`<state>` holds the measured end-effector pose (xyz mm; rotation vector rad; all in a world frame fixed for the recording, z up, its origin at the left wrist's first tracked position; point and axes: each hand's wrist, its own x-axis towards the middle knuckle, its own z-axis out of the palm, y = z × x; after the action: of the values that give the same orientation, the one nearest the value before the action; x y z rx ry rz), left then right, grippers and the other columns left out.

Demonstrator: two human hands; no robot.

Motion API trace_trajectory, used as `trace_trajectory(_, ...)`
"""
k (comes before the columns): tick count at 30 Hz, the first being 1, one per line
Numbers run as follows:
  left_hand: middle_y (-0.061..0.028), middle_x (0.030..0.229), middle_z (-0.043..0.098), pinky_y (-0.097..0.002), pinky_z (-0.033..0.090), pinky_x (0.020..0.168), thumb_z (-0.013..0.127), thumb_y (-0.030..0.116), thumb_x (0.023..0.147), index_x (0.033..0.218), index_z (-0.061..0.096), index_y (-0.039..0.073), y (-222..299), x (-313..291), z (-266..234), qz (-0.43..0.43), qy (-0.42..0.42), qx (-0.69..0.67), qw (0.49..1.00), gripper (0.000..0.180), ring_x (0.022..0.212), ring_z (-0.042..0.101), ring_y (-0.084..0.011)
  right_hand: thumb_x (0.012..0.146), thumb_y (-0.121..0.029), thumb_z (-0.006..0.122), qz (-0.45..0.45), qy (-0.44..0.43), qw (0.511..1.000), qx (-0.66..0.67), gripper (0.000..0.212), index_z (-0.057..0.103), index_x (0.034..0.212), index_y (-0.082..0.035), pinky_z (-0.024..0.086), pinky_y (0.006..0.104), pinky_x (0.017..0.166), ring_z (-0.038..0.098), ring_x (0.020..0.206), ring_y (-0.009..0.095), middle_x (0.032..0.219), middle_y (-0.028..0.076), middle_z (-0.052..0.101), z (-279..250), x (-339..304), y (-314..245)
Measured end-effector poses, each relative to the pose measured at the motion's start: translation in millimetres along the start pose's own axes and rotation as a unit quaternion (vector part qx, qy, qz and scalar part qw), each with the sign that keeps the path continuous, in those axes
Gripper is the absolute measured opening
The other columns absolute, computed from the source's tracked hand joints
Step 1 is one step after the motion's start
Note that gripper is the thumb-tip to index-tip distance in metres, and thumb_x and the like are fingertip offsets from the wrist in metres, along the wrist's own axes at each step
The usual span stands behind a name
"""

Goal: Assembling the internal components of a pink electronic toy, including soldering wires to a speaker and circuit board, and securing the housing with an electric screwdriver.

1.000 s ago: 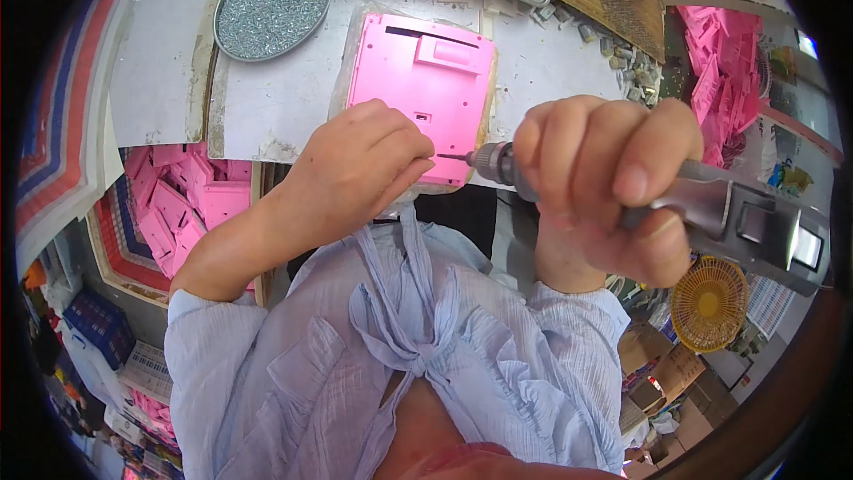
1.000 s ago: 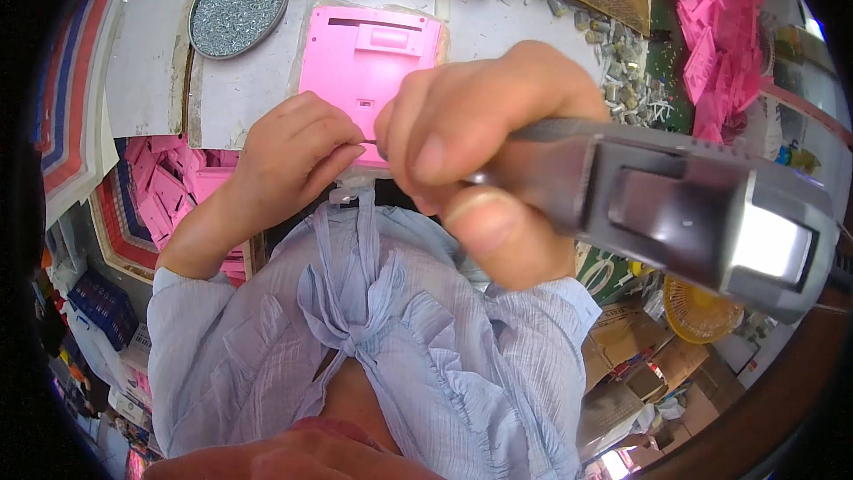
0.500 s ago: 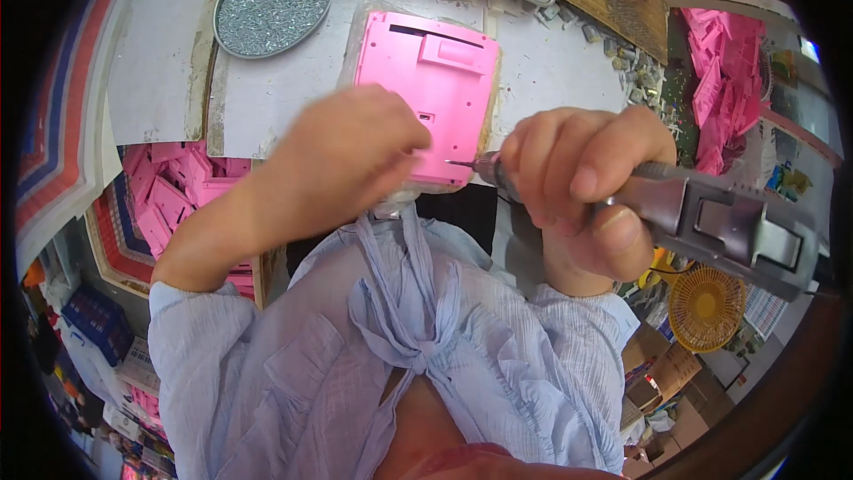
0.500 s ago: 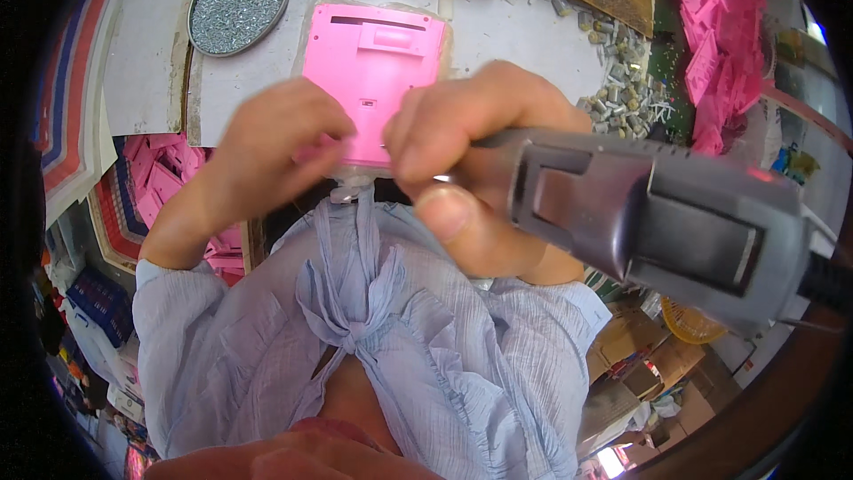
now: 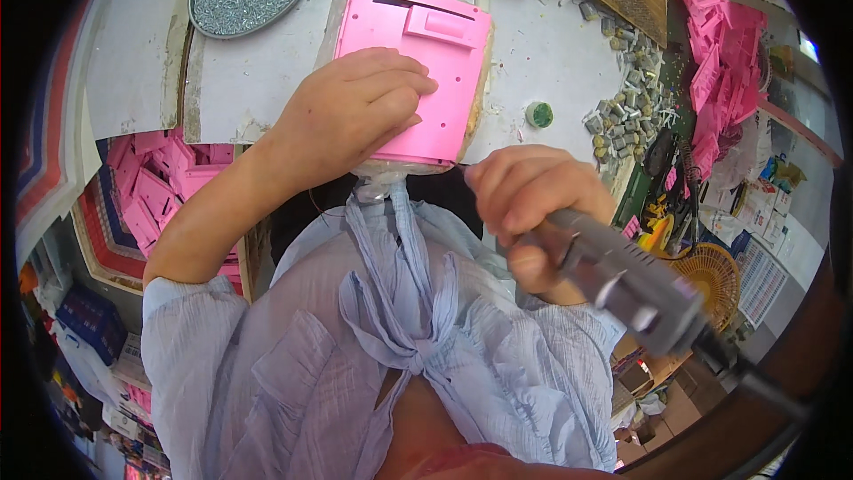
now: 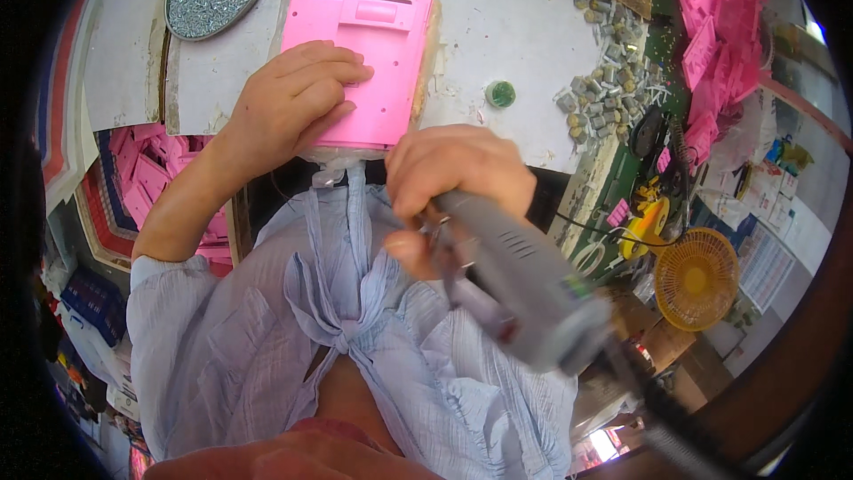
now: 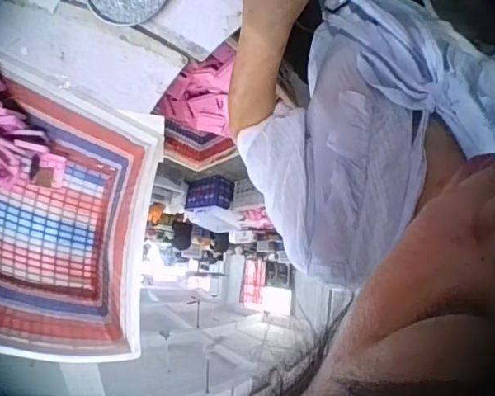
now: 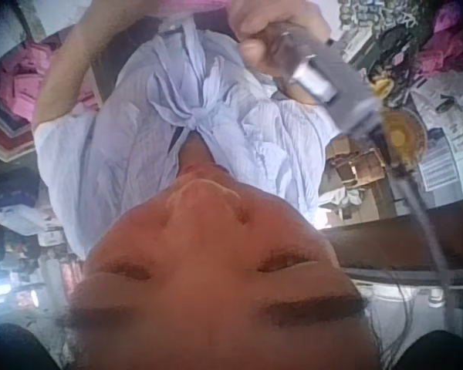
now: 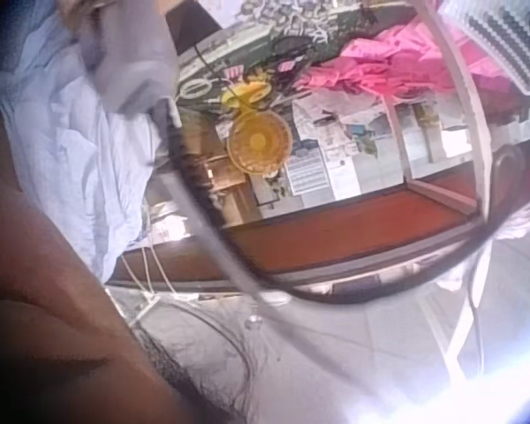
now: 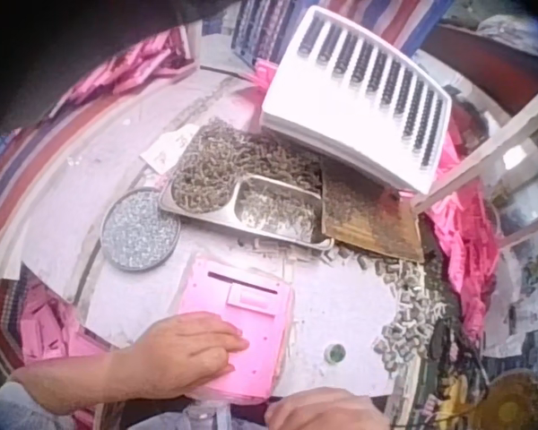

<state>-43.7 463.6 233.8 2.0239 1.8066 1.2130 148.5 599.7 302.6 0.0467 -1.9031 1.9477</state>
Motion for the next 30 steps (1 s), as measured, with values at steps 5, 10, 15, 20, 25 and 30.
trace_trajectory(5, -0.0146, 0.112, 0.072, -0.0432, 0.056, 0.093, 0.075, 0.006, 0.082, 0.089, 0.060, 0.000, -2, -2, 4, -0.002, 0.010, -0.010, 1.000, 0.018, 0.106, 0.067, -0.0364, 0.086, -0.027, 0.080, -0.043, -0.104, 0.994, -0.014, 0.031, 0.057, 0.085, -0.007, 0.051, 0.0380, 0.057, 0.060, 0.053, 0.021, 0.063, 0.004, 0.059, 0, 10, 7)
trace_trajectory(10, -0.0140, 0.112, 0.072, -0.0433, 0.056, 0.092, 0.076, 0.006, 0.081, 0.088, 0.059, 0.001, -3, 0, 5, -0.005, 0.024, -0.023, 0.999, 0.019, 0.106, 0.067, -0.0355, 0.090, -0.036, 0.077, -0.056, -0.057, 0.995, 0.060, 0.032, 0.058, 0.086, -0.011, 0.052, 0.0377, 0.059, 0.059, 0.052, 0.019, 0.060, 0.001, 0.058, -17, 31, 2)
trace_trajectory(15, -0.0118, 0.111, 0.072, -0.0428, 0.056, 0.092, 0.076, 0.006, 0.080, 0.093, 0.063, 0.000, -7, -3, 6, 0.009, 0.020, -0.022, 1.000, 0.020, 0.106, 0.067, -0.0331, 0.087, -0.026, 0.080, -0.068, -0.082, 0.994, 0.023, 0.030, 0.058, 0.083, -0.006, 0.051, 0.0364, 0.055, 0.058, 0.052, 0.022, 0.062, 0.005, 0.057, -15, 46, 5)
trace_trajectory(20, -0.0099, 0.110, 0.071, -0.0416, 0.056, 0.091, 0.076, 0.007, 0.080, 0.101, 0.067, 0.001, -6, -5, 5, -0.009, 0.008, -0.030, 0.999, 0.024, 0.107, 0.067, -0.0302, 0.089, -0.026, 0.077, -0.048, -0.129, 0.989, 0.048, 0.027, 0.058, 0.089, -0.007, 0.052, 0.0390, 0.058, 0.059, 0.053, 0.021, 0.065, 0.003, 0.060, -17, 49, 5)
trace_trajectory(25, -0.0091, 0.110, 0.071, -0.0412, 0.056, 0.091, 0.076, 0.007, 0.079, 0.101, 0.068, 0.001, -6, -5, 5, -0.020, 0.003, -0.037, 0.999, 0.024, 0.107, 0.067, -0.0290, 0.085, -0.022, 0.079, -0.045, -0.145, 0.988, 0.042, 0.026, 0.059, 0.085, -0.006, 0.052, 0.0394, 0.055, 0.059, 0.052, 0.023, 0.063, 0.004, 0.059, -15, 55, 22)
trace_trajectory(30, -0.0089, 0.110, 0.071, -0.0410, 0.056, 0.090, 0.076, 0.007, 0.079, 0.099, 0.067, 0.001, -10, -2, 3, -0.009, 0.003, -0.031, 0.999, 0.023, 0.107, 0.067, -0.0288, 0.086, -0.028, 0.081, -0.039, -0.175, 0.981, 0.078, 0.031, 0.060, 0.081, -0.007, 0.051, 0.0388, 0.055, 0.057, 0.050, 0.023, 0.061, 0.003, 0.057, -22, 63, 18)
